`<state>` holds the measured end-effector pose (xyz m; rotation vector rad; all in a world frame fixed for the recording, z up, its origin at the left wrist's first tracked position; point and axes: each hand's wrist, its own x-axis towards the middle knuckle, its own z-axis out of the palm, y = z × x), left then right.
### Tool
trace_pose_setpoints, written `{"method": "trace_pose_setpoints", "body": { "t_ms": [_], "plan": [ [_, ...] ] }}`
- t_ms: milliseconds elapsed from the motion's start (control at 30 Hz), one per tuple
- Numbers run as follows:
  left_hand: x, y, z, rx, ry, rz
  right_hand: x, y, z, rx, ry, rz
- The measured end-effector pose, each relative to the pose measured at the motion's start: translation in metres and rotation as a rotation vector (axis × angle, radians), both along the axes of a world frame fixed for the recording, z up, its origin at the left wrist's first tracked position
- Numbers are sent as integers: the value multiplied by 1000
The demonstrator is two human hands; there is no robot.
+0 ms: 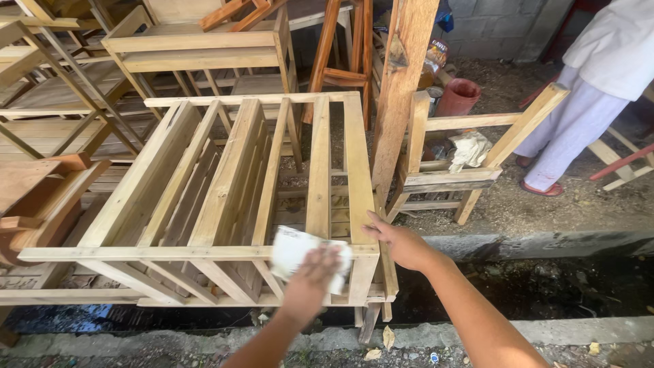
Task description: The person sands a wooden chair frame with a small white abrasive pad, running the pad along the rails and slats of the frame while steadying it with the other hand. They work over different sections of the frame, repositioning their hands to reach new areas.
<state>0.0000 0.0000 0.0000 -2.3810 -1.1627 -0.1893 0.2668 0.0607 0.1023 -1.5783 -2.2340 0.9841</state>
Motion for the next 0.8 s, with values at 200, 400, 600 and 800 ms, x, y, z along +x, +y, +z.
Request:
{"method": "trace_pose_setpoints", "body": {
  "t_ms": [200, 400, 600, 800],
  "plan": [
    [88, 15, 13, -212, -576, -303, 7, 7, 4, -27, 19, 33],
    [-66, 6, 37, -182, -242, -132, 4, 3, 7, -3, -102, 33],
    [33, 4, 28, -245, -546, -104, -8, 5, 10, 37, -114, -28],
    [40, 7, 13, -118, -544, -219, -24, 4, 19, 112, -480, -55]
  ]
}}
